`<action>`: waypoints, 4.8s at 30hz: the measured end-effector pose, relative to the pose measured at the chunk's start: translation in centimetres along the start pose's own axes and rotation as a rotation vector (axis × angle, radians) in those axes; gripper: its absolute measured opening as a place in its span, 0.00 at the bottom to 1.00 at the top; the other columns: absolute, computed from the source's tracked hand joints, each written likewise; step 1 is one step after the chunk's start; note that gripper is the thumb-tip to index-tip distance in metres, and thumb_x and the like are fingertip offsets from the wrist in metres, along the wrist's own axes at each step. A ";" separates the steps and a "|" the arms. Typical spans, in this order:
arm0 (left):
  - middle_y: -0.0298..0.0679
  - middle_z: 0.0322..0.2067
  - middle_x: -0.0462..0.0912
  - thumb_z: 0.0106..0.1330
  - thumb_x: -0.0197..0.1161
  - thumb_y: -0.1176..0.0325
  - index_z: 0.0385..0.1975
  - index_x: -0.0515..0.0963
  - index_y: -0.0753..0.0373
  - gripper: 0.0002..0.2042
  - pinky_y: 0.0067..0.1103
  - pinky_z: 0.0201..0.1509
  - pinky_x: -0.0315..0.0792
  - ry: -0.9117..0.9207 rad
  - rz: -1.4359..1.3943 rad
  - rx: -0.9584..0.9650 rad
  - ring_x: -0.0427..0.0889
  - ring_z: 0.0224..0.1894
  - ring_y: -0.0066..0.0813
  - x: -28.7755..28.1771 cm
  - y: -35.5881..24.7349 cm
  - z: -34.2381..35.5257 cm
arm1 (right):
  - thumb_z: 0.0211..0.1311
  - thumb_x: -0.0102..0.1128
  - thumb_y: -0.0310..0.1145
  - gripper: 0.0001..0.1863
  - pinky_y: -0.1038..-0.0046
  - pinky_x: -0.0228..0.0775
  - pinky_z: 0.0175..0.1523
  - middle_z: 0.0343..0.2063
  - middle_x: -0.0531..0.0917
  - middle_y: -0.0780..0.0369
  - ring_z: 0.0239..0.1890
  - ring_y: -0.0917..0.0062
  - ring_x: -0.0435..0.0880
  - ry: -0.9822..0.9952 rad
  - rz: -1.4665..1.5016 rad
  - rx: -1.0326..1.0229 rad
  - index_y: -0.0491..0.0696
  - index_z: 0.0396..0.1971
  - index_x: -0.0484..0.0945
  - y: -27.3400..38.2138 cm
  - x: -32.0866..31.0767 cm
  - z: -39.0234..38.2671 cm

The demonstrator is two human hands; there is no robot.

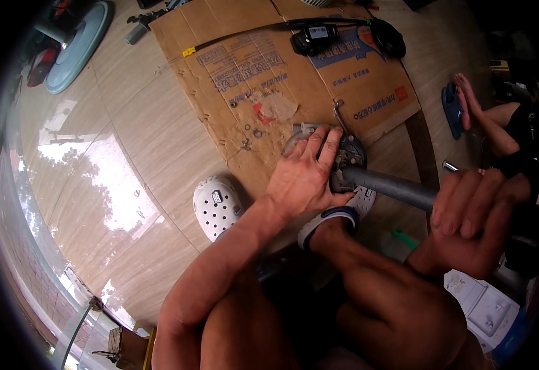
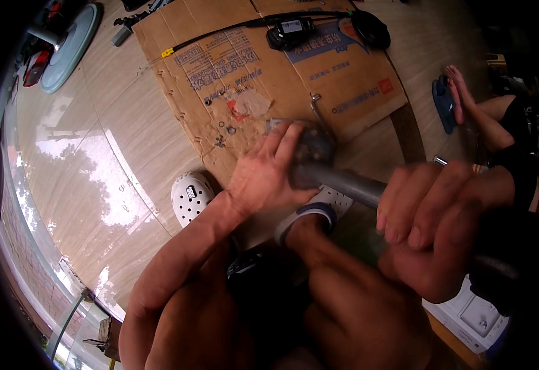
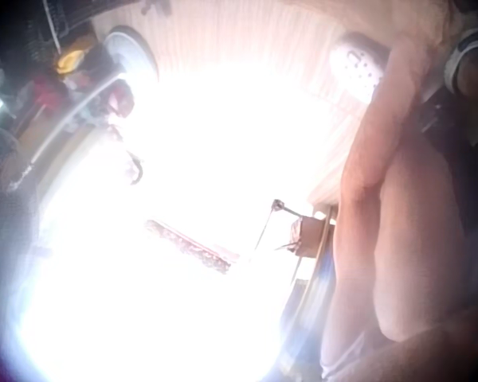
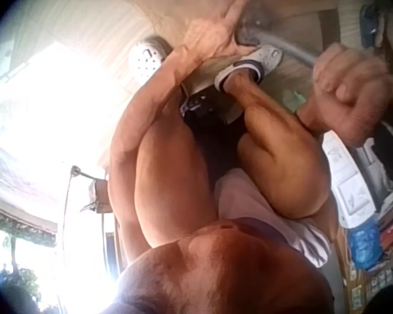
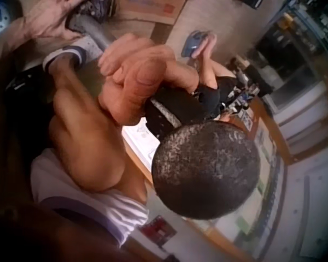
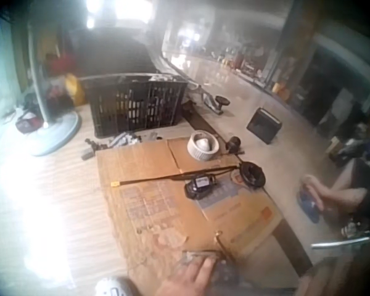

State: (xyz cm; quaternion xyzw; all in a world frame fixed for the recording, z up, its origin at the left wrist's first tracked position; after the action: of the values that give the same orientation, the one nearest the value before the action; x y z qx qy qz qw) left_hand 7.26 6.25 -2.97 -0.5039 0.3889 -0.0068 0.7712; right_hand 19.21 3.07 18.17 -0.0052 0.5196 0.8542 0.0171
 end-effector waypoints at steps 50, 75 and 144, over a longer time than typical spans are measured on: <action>0.62 0.69 0.65 0.44 0.80 0.49 0.67 0.66 0.66 0.50 0.40 0.63 0.77 -0.057 0.016 -0.004 0.78 0.61 0.60 -0.3 -0.3 0.4 | 0.79 0.38 0.34 0.17 0.75 0.66 0.24 0.22 0.68 0.63 0.17 0.80 0.66 -0.139 -0.058 0.050 0.49 0.25 0.63 -0.2 -2.9 -0.5; 0.60 0.69 0.65 0.46 0.77 0.45 0.70 0.63 0.63 0.51 0.42 0.67 0.72 -0.021 -0.001 -0.014 0.76 0.62 0.63 0.0 0.1 0.2 | 0.77 0.39 0.30 0.11 0.78 0.58 0.22 0.19 0.63 0.64 0.15 0.81 0.60 -0.172 0.081 0.044 0.48 0.29 0.59 0.3 -1.8 -0.4; 0.57 0.68 0.66 0.46 0.77 0.43 0.72 0.60 0.63 0.54 0.41 0.64 0.74 0.021 -0.030 0.031 0.75 0.62 0.60 0.0 0.2 0.7 | 0.78 0.40 0.32 0.13 0.75 0.59 0.26 0.19 0.63 0.65 0.17 0.81 0.60 -0.169 0.005 0.068 0.49 0.28 0.61 0.0 -4.2 -0.1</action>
State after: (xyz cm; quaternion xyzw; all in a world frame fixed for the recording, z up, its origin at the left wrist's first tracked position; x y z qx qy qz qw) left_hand 7.61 6.86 -3.01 -0.4978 0.3892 -0.0298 0.7744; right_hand 23.44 2.82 18.25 0.0689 0.5450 0.8335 0.0591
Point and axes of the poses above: each hand's wrist, its own z-axis towards the middle knuckle, its own x-axis out of the palm, y = z × x, the point moved 5 cm from there along z, towards the middle knuckle
